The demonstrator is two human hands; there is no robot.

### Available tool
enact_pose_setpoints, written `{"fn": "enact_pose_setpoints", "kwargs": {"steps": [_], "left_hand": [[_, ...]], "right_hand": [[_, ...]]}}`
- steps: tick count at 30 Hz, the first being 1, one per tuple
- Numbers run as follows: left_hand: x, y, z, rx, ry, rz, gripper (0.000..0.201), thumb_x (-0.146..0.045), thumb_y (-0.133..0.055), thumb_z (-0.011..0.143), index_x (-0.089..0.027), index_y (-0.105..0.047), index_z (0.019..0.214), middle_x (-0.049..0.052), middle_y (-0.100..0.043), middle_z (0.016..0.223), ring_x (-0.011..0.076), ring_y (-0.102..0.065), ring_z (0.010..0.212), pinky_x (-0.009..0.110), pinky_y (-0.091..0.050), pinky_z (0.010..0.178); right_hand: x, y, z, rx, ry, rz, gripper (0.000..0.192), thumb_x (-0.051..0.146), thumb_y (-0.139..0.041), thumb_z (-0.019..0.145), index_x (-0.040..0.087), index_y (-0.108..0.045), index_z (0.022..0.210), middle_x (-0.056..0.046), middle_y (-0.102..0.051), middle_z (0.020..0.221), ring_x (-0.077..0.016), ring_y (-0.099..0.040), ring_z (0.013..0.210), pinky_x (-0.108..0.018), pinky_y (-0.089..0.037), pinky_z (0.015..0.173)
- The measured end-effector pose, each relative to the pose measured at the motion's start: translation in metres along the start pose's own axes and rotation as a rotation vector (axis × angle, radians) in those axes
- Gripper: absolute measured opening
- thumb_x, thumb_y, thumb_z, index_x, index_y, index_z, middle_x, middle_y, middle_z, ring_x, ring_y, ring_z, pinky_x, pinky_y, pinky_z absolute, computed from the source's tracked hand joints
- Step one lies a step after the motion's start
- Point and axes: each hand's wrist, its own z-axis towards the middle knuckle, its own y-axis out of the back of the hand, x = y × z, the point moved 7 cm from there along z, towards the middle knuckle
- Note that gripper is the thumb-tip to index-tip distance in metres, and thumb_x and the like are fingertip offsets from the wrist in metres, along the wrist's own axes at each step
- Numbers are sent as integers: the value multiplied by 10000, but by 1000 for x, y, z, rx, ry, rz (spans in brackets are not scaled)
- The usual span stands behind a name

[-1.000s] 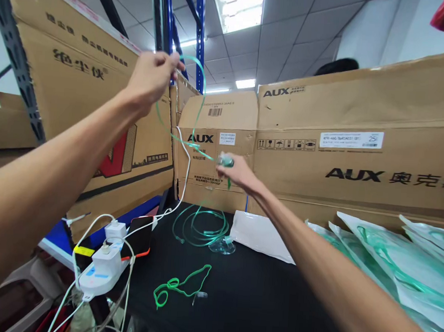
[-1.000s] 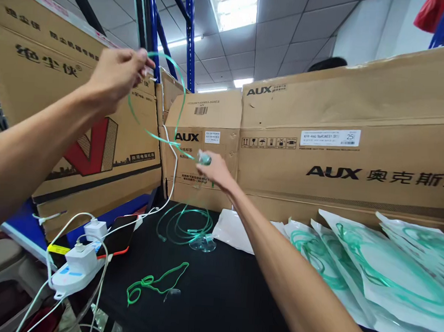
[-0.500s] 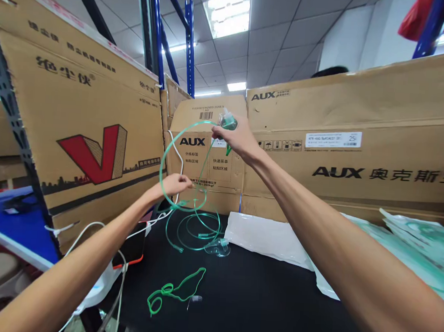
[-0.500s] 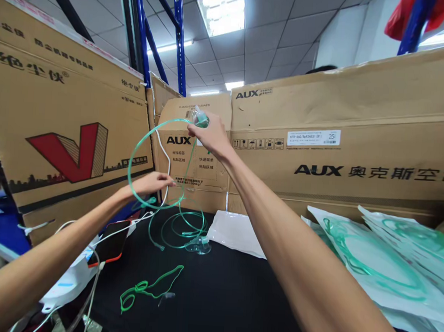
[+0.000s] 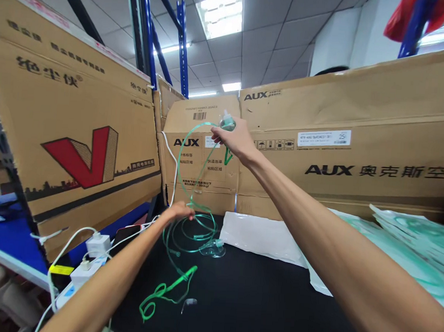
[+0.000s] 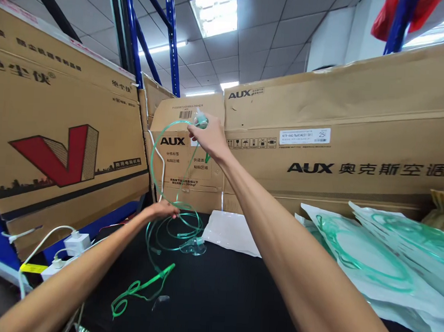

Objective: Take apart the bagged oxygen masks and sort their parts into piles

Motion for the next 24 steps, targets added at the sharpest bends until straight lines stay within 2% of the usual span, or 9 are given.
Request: {"fn": "enact_pose_setpoints", "kwargs": {"steps": [2, 6, 9, 12, 14, 16, 20, 24], "left_hand": [[-4, 43, 0, -89, 17, -25, 337, -358, -641, 995, -153, -631, 1262, 96, -650, 1256, 252, -673, 1054, 436, -590, 881], [-20, 146, -6, -274, -4, -39, 327, -374, -627, 1002, -157, -631, 1247, 97, -665, 1207, 216, -680, 987, 401, -593, 834], [-40, 200, -15, -373, -37, -2, 302, -425, -629, 977, -151, -696, 1085, 70, -704, 995, 166, -655, 772, 308, -548, 677], [-58, 225, -22, -455, -66, 65, 300, -465, -702, 843, -172, -765, 855, 61, -682, 757, 189, -606, 657, 297, -455, 586], [-64, 233, -25, -513, -78, 128, 253, -445, -773, 717, -196, -783, 762, 65, -665, 699, 233, -621, 712, 310, -448, 627], [-65, 239, -26, -573, -87, 188, 240, -429, -794, 655, -212, -800, 759, 73, -672, 715, 269, -637, 805, 319, -460, 700], [-63, 253, -36, -650, -114, 255, 309, -478, -716, 737, -216, -830, 857, 86, -687, 759, 294, -636, 876, 334, -464, 758], [-65, 271, -55, -643, -121, 269, 413, -547, -615, 839, -219, -831, 965, 62, -675, 715, 255, -629, 770, 320, -469, 697]], "right_hand": [[-11, 8, -3, -7, -62, -31, 77, 106, -658, 877, 158, -625, 831, -43, -683, 708, -138, -652, 627, -294, -563, 661], [-37, 13, -19, 46, -229, -101, 52, 158, -695, 914, 131, -660, 886, -14, -666, 720, -115, -615, 577, -260, -542, 569], [-53, 5, -37, 143, -338, -129, 152, 280, -683, 972, 129, -671, 982, -7, -684, 838, -109, -640, 638, -247, -558, 580], [-65, -1, -54, 212, -408, -138, 195, 316, -665, 991, 130, -673, 1049, -31, -698, 933, -128, -670, 716, -272, -584, 632], [-72, 0, -61, 227, -444, -143, 204, 320, -661, 993, 133, -670, 1074, -35, -699, 958, -135, -676, 738, -283, -590, 647], [-78, 4, -66, 219, -474, -146, 214, 327, -656, 995, 136, -666, 1091, -36, -697, 972, -139, -677, 748, -288, -591, 653], [-87, 12, -71, 192, -524, -115, 238, 337, -651, 997, 138, -659, 1129, -51, -696, 1024, -156, -685, 800, -313, -598, 692], [-91, 12, -79, 203, -551, -42, 247, 330, -659, 992, 134, -659, 1142, -61, -698, 1048, -166, -693, 827, -328, -604, 715]]}}
